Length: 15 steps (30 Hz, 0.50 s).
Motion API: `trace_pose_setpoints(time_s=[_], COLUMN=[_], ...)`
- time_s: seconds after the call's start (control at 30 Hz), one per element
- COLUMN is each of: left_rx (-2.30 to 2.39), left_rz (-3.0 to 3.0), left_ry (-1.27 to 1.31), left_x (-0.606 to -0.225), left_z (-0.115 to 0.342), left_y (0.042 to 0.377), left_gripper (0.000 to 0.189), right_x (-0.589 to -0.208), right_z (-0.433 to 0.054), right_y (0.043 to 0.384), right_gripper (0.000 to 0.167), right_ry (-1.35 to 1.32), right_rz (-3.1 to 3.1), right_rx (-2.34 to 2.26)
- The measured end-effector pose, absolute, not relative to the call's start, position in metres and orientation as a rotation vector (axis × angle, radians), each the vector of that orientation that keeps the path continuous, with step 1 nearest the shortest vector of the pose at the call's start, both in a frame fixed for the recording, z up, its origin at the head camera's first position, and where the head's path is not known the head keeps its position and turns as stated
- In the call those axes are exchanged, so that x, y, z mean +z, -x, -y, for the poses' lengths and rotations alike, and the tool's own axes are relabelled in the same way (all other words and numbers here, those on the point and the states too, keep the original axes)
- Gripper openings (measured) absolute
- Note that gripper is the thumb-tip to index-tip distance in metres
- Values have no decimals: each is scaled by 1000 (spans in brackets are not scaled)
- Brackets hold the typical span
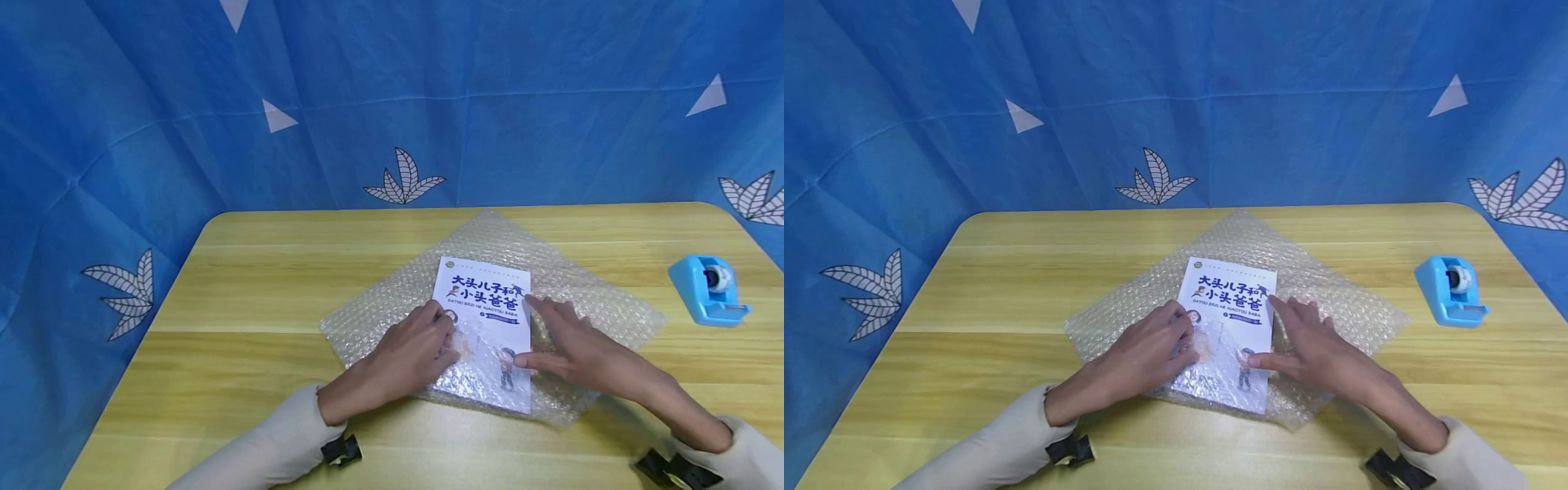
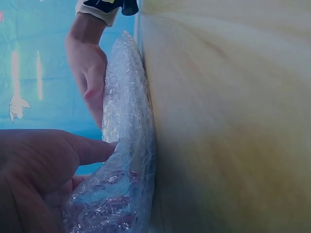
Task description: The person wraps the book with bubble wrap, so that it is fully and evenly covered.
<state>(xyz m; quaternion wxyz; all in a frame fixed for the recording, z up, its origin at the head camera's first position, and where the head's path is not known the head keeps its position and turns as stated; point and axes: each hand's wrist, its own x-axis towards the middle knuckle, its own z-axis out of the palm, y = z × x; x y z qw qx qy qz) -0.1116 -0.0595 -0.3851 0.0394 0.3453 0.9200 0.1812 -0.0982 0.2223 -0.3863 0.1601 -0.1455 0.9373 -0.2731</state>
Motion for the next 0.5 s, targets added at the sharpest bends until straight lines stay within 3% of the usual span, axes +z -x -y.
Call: trace_pose_setpoints(time_s=[0.37, 0.5], left_rx=[617, 544], left_rz=[-2771, -2730], left_ry=[-1025, -1055], left_x=[-385, -385], left_z=[60, 61], left_y=[113, 113], left_gripper=[57, 50], right_x=[-393, -393], right_z=[-221, -220], right_y=[92, 92], right_gripper=[113, 113], right_ry=[513, 494], right_rz=[-2699, -2699], right_rx=[-720, -711])
